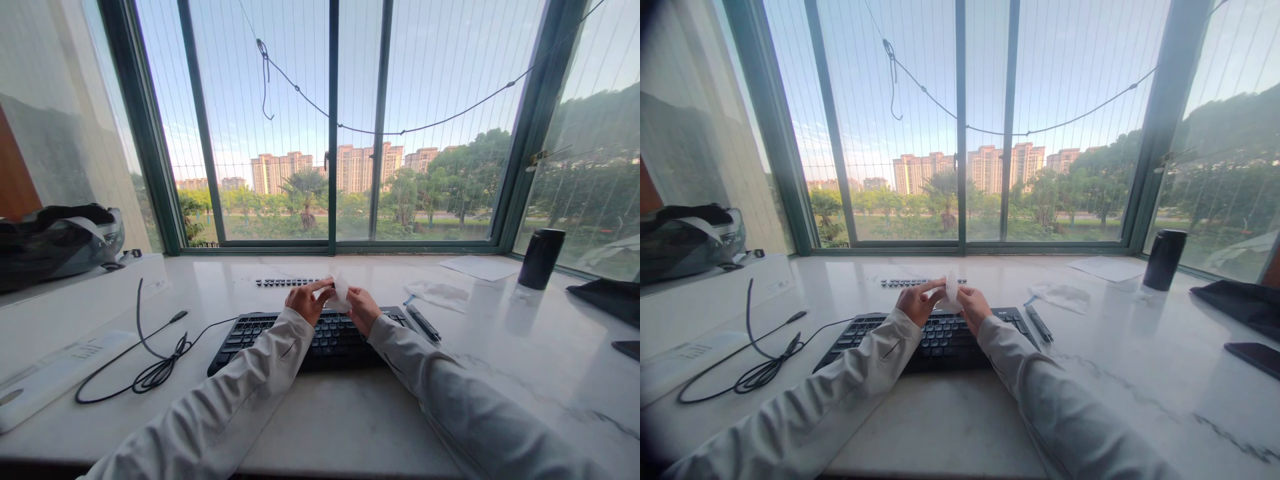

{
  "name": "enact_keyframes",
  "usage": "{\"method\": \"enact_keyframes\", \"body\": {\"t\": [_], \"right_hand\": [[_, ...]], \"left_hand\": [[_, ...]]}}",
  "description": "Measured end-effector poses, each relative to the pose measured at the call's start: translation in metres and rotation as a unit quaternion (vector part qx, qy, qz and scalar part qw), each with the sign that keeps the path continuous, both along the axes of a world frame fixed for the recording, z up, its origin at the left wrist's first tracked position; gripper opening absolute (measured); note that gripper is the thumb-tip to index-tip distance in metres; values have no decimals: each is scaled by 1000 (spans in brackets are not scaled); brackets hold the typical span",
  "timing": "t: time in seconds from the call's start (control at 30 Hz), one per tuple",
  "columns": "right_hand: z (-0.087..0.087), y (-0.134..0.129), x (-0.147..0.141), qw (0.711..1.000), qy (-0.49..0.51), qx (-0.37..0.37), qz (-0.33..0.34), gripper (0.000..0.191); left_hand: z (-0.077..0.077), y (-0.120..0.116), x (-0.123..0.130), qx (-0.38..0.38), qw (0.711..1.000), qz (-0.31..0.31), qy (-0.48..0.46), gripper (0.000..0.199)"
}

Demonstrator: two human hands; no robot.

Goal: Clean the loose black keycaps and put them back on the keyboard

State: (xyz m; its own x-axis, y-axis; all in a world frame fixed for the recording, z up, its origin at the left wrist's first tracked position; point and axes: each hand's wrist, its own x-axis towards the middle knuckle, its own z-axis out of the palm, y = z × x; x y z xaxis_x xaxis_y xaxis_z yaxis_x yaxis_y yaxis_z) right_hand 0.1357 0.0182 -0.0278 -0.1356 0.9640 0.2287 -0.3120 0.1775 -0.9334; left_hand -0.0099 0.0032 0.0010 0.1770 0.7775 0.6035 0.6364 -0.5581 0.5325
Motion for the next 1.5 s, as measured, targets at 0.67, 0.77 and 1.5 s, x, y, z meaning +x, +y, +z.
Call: {"method": "enact_keyframes", "body": {"t": [0.67,0.77,1.5], "right_hand": [[-8,11,9,991,-92,34,-88,32],[-10,14,14,979,-155,49,-121,30],[8,0,12,992,-125,-3,8,38]], "left_hand": [[-10,-2,2,29,995,72,64,34],[-10,-2,3,17,996,74,52,35],[-10,6,-3,78,991,10,105,31]]}}
